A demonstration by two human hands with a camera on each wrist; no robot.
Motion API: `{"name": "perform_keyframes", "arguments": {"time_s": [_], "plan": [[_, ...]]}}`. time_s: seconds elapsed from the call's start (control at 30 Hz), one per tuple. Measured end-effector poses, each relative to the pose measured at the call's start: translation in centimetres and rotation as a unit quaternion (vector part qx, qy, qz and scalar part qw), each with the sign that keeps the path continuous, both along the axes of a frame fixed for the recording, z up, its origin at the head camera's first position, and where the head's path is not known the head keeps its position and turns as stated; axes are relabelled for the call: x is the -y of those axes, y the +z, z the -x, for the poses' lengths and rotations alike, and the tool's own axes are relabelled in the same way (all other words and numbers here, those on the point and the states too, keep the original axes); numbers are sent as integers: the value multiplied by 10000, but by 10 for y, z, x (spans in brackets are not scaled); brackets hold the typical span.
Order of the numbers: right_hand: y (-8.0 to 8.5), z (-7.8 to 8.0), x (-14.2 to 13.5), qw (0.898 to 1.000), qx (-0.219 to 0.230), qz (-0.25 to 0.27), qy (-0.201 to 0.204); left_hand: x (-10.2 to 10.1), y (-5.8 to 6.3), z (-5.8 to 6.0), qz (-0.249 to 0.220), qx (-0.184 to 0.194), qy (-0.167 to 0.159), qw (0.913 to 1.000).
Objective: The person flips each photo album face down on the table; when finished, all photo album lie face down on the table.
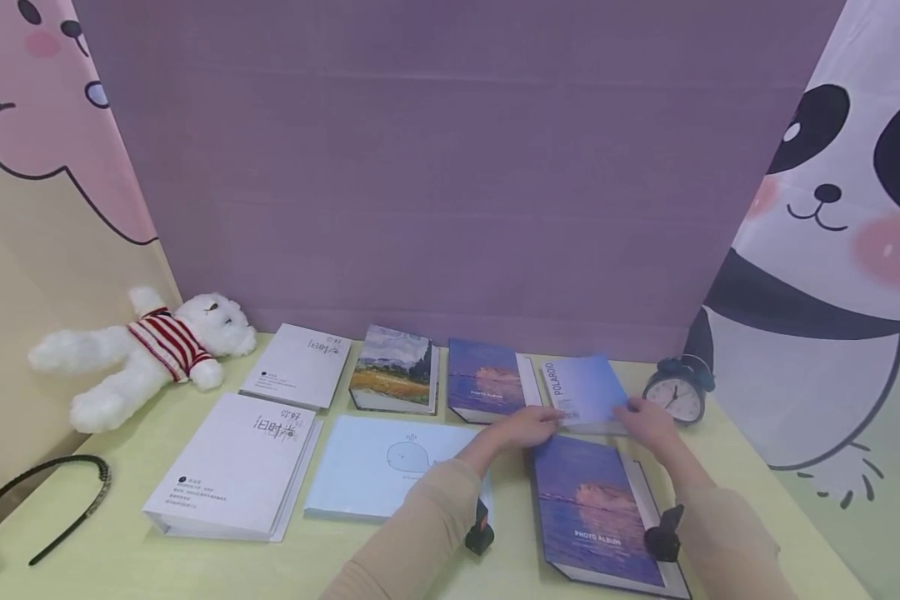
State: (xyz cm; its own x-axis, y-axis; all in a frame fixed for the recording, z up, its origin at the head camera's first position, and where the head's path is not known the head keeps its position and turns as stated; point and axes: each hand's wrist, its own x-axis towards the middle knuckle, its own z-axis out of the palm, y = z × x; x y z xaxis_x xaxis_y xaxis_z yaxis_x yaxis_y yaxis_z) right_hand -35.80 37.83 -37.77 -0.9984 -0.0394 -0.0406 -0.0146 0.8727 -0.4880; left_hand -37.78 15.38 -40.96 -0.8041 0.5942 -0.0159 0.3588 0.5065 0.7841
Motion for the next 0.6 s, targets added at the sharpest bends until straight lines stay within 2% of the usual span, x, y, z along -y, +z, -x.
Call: {"name": "perform_keyframes", "arguments": {"time_s": [0.23,0.43,0.6], "plan": [[-2,0,0,9997,247,45,-23,0,3,0,47,3,18,10000],[0,-2,2,9996,284,26,28,-1,4,0,13,50,12,10000],[11,-6,7,9999,-31,-156,32,1,4,3,-114,25,34,9999]]}}
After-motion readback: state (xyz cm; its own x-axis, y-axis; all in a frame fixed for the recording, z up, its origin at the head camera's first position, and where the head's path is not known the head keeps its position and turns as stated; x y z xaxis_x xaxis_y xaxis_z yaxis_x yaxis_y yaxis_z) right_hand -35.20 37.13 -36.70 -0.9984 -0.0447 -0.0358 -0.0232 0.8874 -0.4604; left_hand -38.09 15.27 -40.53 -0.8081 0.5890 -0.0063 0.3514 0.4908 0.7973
